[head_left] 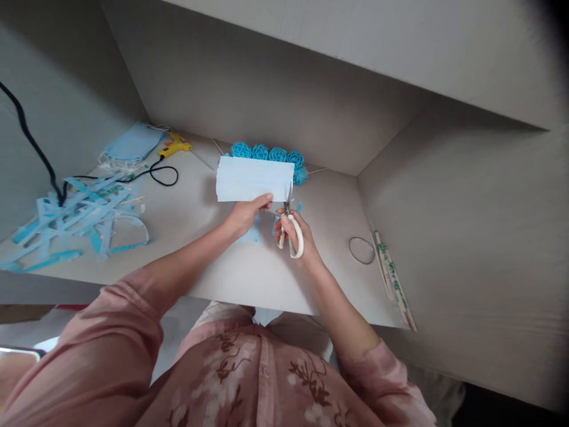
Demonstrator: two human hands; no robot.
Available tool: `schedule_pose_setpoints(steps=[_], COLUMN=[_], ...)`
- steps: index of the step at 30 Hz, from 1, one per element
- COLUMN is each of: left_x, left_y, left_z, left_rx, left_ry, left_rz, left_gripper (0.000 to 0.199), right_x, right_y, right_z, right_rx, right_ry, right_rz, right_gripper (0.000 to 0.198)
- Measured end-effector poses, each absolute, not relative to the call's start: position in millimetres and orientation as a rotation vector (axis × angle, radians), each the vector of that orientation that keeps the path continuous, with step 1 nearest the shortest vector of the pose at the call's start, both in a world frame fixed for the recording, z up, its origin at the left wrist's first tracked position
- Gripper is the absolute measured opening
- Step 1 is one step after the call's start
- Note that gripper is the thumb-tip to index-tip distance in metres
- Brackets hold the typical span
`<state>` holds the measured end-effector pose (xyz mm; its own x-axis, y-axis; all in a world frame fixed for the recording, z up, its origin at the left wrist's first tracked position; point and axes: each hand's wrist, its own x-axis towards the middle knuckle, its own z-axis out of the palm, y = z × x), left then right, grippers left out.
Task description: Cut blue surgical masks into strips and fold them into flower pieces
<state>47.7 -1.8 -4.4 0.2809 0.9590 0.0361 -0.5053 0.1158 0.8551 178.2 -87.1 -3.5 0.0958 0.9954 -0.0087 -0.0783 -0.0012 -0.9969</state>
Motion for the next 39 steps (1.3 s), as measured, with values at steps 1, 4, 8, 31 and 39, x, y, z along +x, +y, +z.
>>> schedule_pose_setpoints(steps=[1, 4, 8, 31, 39], left_x=[47.7, 47.2, 46.8, 49.3, 47.7], left_y=[-1.7, -1.3, -1.7, -7.6, -5.8], left_z=[-4.7, -5.7, -4.8, 2.8, 3.4], left_rx=[0.902, 0.910, 0.916, 0.881, 0.887], left_ry=[0.628, 0.627, 0.640, 0.561, 0.594], left_rz=[1.185, 1.184, 1.177, 1.206, 1.189], left_gripper=[0.024, 0.025, 0.024, 0.033, 0.032], right_x=[177.9, 176.7, 174.7, 173.9, 178.7], right_y=[-87.3, -88.5, -90.9, -97.2, -94.7], right_z=[-3.7, -2.7, 0.0, -4.3, -7.6], right_rx=[-1.195, -1.195, -1.209, -1.195, -1.114], right_ry=[-1.078, -1.073, -1.086, -1.046, -1.146], right_rz=[1.171, 1.157, 1.138, 1.105, 1.140], right_gripper=[0.049, 0.048, 0.048, 0.057, 0.059])
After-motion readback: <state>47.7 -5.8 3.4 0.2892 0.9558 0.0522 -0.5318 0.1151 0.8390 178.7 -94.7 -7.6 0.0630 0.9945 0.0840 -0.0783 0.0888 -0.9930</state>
